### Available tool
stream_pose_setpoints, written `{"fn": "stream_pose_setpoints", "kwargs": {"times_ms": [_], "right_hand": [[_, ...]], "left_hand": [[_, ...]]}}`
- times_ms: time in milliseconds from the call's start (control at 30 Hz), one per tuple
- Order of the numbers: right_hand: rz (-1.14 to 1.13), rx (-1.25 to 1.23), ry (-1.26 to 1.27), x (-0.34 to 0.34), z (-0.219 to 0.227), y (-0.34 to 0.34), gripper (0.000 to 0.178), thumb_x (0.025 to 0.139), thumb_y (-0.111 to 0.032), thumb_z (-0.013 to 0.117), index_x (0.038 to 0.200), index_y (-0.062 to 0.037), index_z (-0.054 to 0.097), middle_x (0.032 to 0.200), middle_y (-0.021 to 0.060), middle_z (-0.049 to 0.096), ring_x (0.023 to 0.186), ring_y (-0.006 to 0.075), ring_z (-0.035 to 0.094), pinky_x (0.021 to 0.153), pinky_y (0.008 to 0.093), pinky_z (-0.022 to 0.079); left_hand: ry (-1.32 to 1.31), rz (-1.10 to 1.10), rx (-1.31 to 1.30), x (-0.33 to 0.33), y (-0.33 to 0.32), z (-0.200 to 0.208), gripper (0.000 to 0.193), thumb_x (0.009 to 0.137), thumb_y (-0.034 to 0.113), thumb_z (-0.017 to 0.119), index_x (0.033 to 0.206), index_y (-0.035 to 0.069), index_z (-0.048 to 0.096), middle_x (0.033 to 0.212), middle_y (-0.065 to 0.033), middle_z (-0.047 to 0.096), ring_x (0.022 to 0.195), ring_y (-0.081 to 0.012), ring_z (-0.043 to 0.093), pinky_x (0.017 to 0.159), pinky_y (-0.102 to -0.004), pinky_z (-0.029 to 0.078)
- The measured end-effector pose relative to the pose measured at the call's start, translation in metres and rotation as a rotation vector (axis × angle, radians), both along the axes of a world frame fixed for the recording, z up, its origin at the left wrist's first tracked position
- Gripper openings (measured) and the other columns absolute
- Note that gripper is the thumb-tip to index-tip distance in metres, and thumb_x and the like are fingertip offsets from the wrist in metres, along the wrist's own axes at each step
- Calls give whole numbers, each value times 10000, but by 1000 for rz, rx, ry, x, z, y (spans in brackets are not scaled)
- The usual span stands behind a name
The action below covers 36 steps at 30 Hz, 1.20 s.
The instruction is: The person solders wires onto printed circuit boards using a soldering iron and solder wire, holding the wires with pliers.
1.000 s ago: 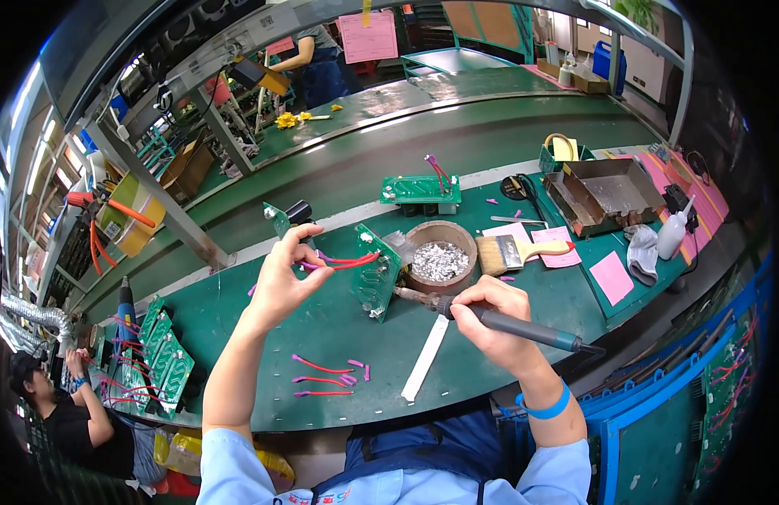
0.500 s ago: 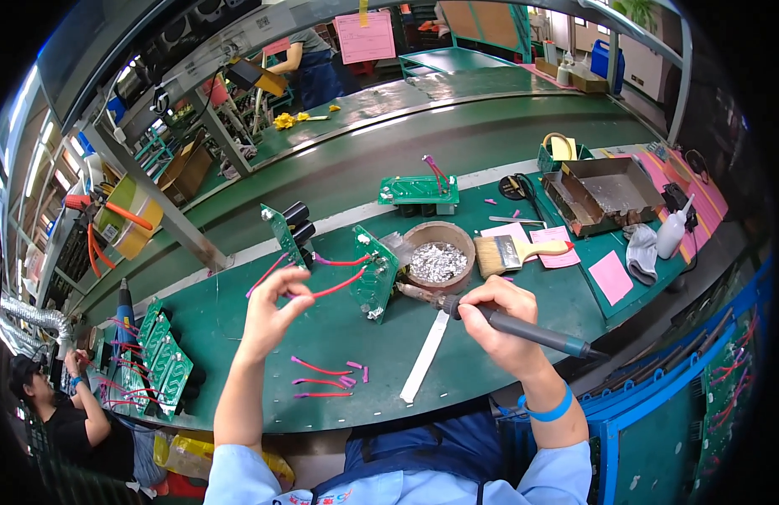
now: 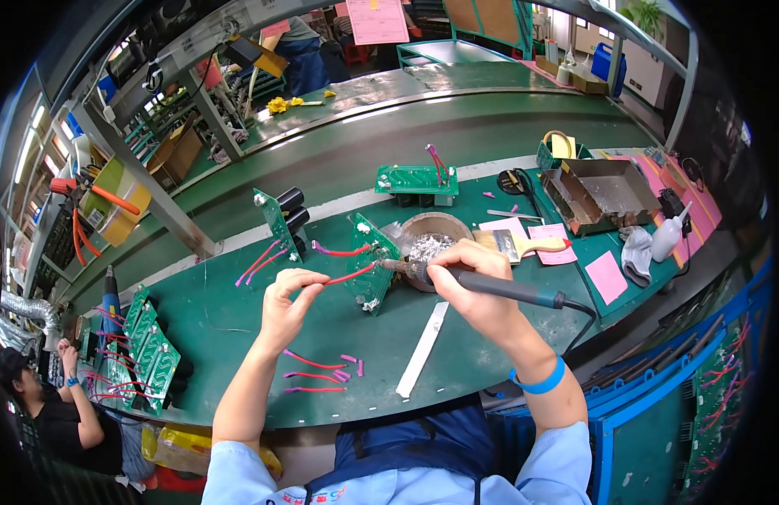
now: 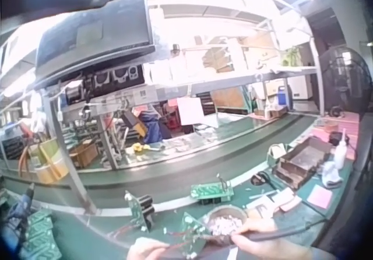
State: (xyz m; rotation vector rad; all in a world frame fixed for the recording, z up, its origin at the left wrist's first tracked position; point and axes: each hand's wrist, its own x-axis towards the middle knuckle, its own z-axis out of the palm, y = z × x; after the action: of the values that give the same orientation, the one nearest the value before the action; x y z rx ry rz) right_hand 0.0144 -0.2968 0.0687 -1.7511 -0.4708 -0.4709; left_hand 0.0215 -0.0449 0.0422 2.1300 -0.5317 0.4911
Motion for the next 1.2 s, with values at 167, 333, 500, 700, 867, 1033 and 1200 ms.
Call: {"fn": "stream_pose_setpoints", "kwargs": {"times_ms": [167,333,500,700,867,1033,1200], "right_hand": [[0,-114,-54,6,4,3,42,660,-29,579,674,10,575,646,64,565,582,127,526,532,227,405],[32,-129,-65,9,8,4,48,663,-35,576,672,13,574,653,69,572,592,129,534,541,226,411],[70,-141,19,17,13,0,84,671,-70,578,662,14,574,627,63,572,575,110,528,524,220,404],[89,-184,94,25,16,-7,131,698,-115,573,666,12,570,573,31,547,528,67,487,485,201,379],[94,-153,70,23,12,-8,127,696,-108,573,664,15,572,595,40,557,542,76,497,494,205,384],[83,-165,28,20,10,-8,117,689,-95,573,668,20,577,622,54,568,563,92,511,510,213,392],[73,-124,44,19,7,-10,111,684,-87,572,675,23,586,623,58,570,567,98,515,518,219,400]], "left_hand": [[-13,-21,24,3,1,0,88,713,62,560,784,63,613,741,-49,589,716,-178,502,707,-276,331],[-25,-23,22,5,1,0,86,713,66,560,785,61,608,732,-44,584,720,-179,502,714,-279,329],[-8,-42,9,8,1,1,84,712,73,564,783,61,606,730,-41,581,716,-179,498,724,-283,323],[86,-26,82,5,-1,4,86,694,78,587,774,51,602,693,-37,555,757,-163,472,717,-281,343],[-15,-30,178,8,-6,2,90,669,90,623,748,56,597,653,-14,541,686,-140,469,689,-280,319],[-184,-10,169,15,-11,1,87,650,74,638,722,56,593,619,-13,534,583,-139,467,684,-287,321],[-214,4,155,17,-16,5,81,648,56,633,718,58,594,613,-19,533,589,-145,465,653,-282,335]]}}
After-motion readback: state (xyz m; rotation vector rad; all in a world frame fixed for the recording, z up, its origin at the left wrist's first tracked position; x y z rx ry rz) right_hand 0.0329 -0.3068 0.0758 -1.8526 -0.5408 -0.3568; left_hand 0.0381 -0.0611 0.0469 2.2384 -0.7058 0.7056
